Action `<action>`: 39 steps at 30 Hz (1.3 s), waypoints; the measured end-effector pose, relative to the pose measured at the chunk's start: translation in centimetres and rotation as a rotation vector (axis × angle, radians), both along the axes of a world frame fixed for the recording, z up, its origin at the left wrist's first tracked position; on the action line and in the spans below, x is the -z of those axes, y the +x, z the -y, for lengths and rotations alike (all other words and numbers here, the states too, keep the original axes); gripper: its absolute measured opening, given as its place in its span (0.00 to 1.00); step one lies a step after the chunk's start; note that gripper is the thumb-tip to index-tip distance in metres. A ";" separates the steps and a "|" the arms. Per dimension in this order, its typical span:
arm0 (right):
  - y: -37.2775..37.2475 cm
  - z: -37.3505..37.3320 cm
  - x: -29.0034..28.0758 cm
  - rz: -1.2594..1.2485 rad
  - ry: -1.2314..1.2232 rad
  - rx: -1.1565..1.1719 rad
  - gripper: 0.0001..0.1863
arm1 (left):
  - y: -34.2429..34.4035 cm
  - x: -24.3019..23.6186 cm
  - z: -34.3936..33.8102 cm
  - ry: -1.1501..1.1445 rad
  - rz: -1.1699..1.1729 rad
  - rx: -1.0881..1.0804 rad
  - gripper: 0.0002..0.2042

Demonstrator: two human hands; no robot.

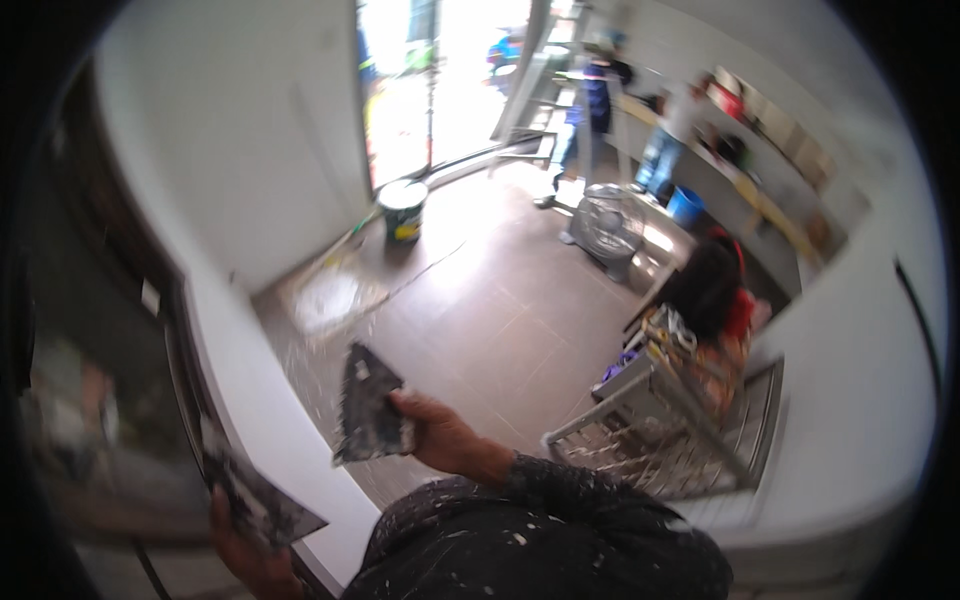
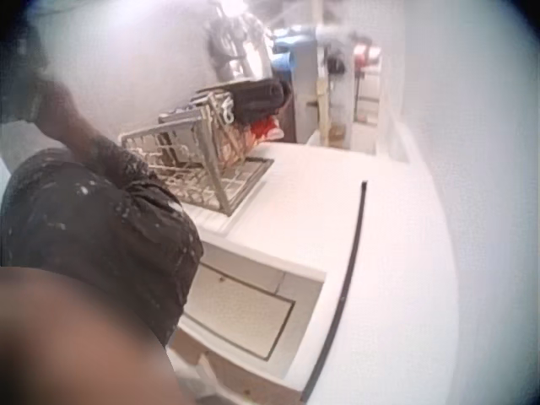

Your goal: The person applies white sealant along the top edge of a window frame using a caulking gun and a putty knife. They repeatedly smooth the bead and scrape excess material from the frame and tools while working near a metal security gate.

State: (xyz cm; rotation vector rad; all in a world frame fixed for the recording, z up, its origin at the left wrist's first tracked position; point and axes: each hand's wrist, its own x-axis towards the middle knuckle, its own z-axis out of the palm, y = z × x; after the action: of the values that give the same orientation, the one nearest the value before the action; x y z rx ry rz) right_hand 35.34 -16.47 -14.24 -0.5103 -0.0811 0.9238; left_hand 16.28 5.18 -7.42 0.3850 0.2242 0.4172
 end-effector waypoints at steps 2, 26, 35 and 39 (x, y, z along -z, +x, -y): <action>0.1 1.4 0.6 -0.021 -0.075 0.009 0.22 | -0.2 0.2 2.1 -0.035 -0.074 -0.112 0.20; 20.7 -1.7 -5.1 0.378 -0.152 -0.151 0.13 | 22.0 1.0 9.9 0.159 -0.074 -0.338 0.18; 30.1 -1.9 -5.9 0.643 -0.190 -0.152 0.13 | 26.9 1.5 13.3 0.151 -0.065 -0.456 0.17; 34.0 -2.3 -8.1 0.647 -0.193 -0.157 0.16 | 26.5 0.6 13.1 0.174 -0.005 -0.445 0.16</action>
State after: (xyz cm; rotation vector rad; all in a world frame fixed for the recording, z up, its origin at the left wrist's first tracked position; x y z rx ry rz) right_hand 69.35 -14.20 -6.17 -0.9798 -0.6290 0.8923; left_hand 42.75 -7.95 -8.04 0.5082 0.2802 0.8775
